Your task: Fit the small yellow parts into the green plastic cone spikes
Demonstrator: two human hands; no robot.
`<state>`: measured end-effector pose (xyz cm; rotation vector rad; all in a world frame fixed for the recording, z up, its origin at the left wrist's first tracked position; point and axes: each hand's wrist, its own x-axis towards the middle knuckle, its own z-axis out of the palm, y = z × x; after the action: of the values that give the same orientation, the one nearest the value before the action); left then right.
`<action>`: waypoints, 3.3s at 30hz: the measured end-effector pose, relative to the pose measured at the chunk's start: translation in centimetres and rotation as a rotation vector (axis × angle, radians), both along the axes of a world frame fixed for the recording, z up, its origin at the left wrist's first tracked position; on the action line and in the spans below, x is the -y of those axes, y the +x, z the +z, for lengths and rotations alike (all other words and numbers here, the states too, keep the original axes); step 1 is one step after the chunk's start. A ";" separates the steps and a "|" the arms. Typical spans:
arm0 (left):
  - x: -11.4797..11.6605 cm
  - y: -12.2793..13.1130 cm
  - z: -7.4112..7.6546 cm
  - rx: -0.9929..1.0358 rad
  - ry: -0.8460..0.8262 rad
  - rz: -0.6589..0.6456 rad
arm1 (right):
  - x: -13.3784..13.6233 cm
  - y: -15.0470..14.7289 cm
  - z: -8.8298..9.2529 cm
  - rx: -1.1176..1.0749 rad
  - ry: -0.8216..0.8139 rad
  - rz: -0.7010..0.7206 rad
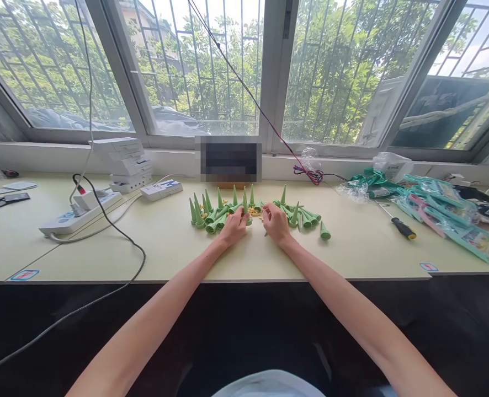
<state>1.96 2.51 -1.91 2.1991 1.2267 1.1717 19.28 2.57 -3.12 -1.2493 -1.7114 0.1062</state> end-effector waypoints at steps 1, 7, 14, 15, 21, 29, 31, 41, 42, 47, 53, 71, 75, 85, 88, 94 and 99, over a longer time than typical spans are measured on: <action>0.1 0.0 0.0 0.006 0.003 -0.005 | 0.0 0.1 0.0 0.029 -0.003 -0.020; 0.0 0.1 -0.2 -0.002 0.063 -0.023 | -0.1 0.3 -0.1 0.258 -0.073 -0.053; -0.4 0.0 -0.7 0.001 0.047 -0.048 | 0.1 0.2 0.1 0.336 -0.144 -0.063; -0.4 0.0 -0.7 0.002 0.043 -0.051 | 0.2 0.2 0.1 0.335 -0.143 -0.060; 0.0 0.1 -0.3 -0.032 0.060 -0.071 | 0.1 0.1 0.0 0.324 -0.126 -0.044; 0.2 0.2 -0.2 -0.083 0.106 -0.058 | -0.2 0.2 -0.4 0.312 -0.079 -0.025; 0.3 0.2 -0.1 -0.091 0.110 -0.056 | -0.3 0.2 -0.4 0.315 -0.076 -0.023; 0.4 0.3 -0.1 -0.076 0.143 -0.039 | -0.3 -0.1 -0.6 0.300 -0.086 0.058; 0.3 0.3 -0.1 -0.071 0.145 -0.037 | -0.2 -0.1 -0.6 0.300 -0.082 0.064; 0.1 0.2 -0.3 -0.032 0.138 -0.015 | 0.3 -0.4 -0.3 0.265 -0.037 0.079; 0.0 0.3 -0.2 0.040 0.093 -0.015 | 0.9 -0.9 0.1 0.180 0.063 0.168; 0.5 0.4 0.5 0.096 0.009 -0.078 | 2.2 -1.1 0.3 0.023 0.052 0.195; 0.7 0.4 0.6 0.143 -0.032 -0.102 | 2.2 -1.0 0.4 0.006 0.036 0.182; 0.9 0.4 0.7 0.186 -0.097 -0.117 | 1.5 -0.7 0.1 -0.028 0.061 0.217; 0.8 0.3 0.6 0.198 -0.134 -0.114 | 1.5 -0.7 0.2 -0.069 0.042 0.219; 0.8 0.2 0.5 0.193 -0.107 -0.136 | 1.6 -0.7 0.4 -0.099 0.031 0.202; 0.7 0.3 0.4 0.112 0.000 -0.104 | 1.5 -0.7 0.3 -0.096 -0.010 0.203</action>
<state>2.27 1.85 -1.48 2.1379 1.0550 1.2341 18.61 1.08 -2.82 -1.0580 -1.7515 0.2916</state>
